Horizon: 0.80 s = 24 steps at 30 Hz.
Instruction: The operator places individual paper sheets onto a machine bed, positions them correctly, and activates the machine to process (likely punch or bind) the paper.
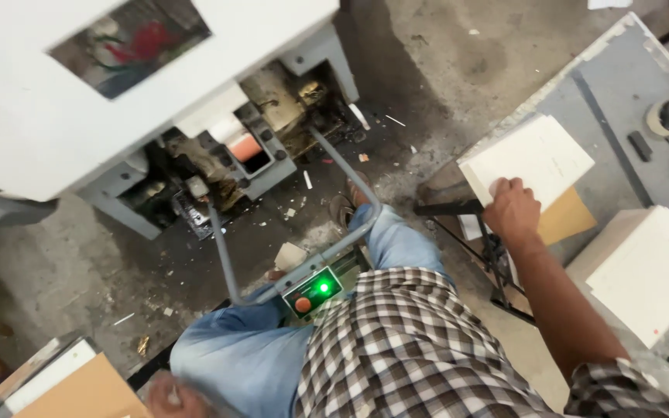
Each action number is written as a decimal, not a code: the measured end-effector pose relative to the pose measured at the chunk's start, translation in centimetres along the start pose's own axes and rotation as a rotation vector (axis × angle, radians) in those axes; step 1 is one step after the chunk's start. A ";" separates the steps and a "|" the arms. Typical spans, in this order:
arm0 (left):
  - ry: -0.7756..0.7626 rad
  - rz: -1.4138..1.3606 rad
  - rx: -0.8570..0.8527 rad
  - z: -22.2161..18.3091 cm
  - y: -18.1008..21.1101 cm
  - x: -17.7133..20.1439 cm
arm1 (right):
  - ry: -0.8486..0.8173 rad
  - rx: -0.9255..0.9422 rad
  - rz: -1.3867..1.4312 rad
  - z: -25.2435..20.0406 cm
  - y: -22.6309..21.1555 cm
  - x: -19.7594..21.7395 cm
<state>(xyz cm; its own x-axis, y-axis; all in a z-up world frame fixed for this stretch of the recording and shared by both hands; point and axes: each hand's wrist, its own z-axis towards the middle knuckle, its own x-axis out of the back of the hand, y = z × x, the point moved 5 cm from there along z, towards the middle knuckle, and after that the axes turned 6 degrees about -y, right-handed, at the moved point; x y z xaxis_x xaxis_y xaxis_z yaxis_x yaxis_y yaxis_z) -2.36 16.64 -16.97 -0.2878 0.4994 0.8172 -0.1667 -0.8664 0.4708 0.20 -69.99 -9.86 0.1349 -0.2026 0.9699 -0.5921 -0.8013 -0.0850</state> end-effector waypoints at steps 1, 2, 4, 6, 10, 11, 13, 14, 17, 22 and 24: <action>0.023 0.007 0.006 5.1 3.5 -1.1 | 0.030 -0.025 -0.033 -0.1 0.2 -0.7; 0.052 0.019 0.022 9.0 7.9 -1.5 | 0.060 -0.038 -0.067 0.2 0.2 -1.5; -0.047 -0.077 0.095 15.9 17.1 -0.8 | 0.098 -0.001 -0.034 0.2 1.2 -1.9; -0.143 -0.185 0.164 21.0 24.1 1.0 | 0.137 0.033 -0.002 0.4 2.7 -2.0; -0.114 -0.006 -0.368 28.6 35.9 1.3 | 0.156 0.069 0.056 5.3 13.7 -6.7; -0.117 -0.052 -0.477 30.3 38.4 1.2 | 0.160 0.090 -0.009 7.7 17.4 -8.3; -0.093 -0.067 -0.495 32.3 39.0 -3.0 | 0.102 0.003 0.105 7.8 19.0 -5.0; -0.080 -0.084 -0.533 33.5 39.5 -5.1 | 0.041 -0.106 0.225 7.6 20.3 -3.6; -0.106 -0.124 -0.365 35.1 40.4 -10.4 | -0.008 -0.472 0.726 8.5 24.2 -1.9; -0.250 0.122 -0.345 32.9 37.1 -17.8 | 0.150 -0.310 1.088 9.7 23.5 0.1; -0.297 0.257 -0.439 31.3 36.5 -19.2 | 0.184 -0.189 1.201 8.1 17.1 3.7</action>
<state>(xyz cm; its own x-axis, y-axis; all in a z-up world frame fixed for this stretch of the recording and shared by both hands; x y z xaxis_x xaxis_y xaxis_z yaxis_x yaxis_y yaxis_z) 26.63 -24.57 -5.02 -0.1043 0.1968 0.9749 -0.5197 -0.8465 0.1153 -2.95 -88.98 -9.57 -0.6802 -0.6607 0.3174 -0.3706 -0.0636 -0.9266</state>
